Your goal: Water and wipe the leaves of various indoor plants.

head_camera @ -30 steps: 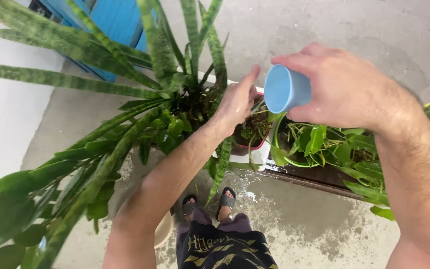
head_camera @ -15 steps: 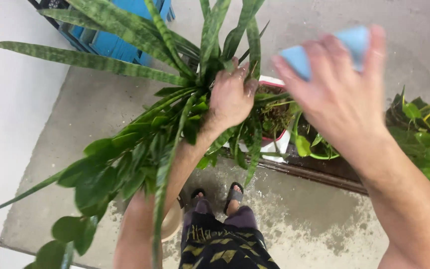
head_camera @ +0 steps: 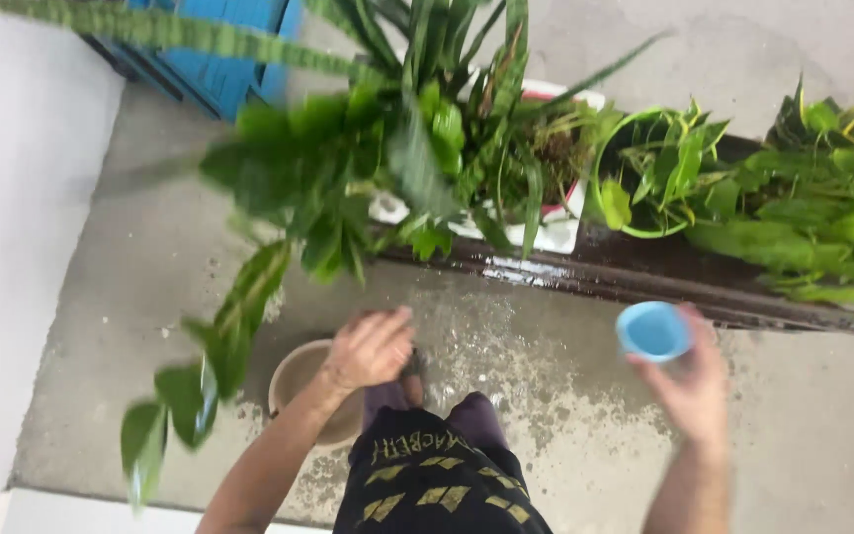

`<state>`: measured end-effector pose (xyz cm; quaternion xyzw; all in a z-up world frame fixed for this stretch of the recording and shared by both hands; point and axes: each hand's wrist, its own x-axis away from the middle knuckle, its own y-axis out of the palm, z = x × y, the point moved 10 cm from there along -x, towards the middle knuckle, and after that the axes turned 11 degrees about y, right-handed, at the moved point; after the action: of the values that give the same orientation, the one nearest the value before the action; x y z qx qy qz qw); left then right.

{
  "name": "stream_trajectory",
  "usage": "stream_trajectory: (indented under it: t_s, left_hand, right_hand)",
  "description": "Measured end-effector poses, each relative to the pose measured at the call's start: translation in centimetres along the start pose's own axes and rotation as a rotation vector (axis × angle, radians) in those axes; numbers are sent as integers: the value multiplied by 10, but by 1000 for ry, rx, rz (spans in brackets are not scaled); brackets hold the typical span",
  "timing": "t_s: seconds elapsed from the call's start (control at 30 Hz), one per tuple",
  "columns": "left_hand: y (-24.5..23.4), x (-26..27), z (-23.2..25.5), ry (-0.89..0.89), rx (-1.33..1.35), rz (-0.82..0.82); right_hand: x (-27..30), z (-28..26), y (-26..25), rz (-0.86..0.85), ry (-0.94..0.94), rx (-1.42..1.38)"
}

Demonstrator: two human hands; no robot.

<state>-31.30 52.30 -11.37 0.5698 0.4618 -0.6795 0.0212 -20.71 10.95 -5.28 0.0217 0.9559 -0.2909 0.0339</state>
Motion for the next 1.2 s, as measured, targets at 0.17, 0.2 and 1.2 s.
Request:
stream_trajectory:
  t_s: [0.17, 0.2, 1.2]
  left_hand:
    - [63, 244, -6, -746, -216, -1031]
    - [56, 263, 8, -756, -214, -1033]
    - [-100, 615, 130, -1655, 480, -1051]
  right_hand:
    - [65, 202, 106, -163, 480, 432]
    - [86, 229, 124, -171, 478, 437]
    - [302, 232, 464, -237, 656, -253]
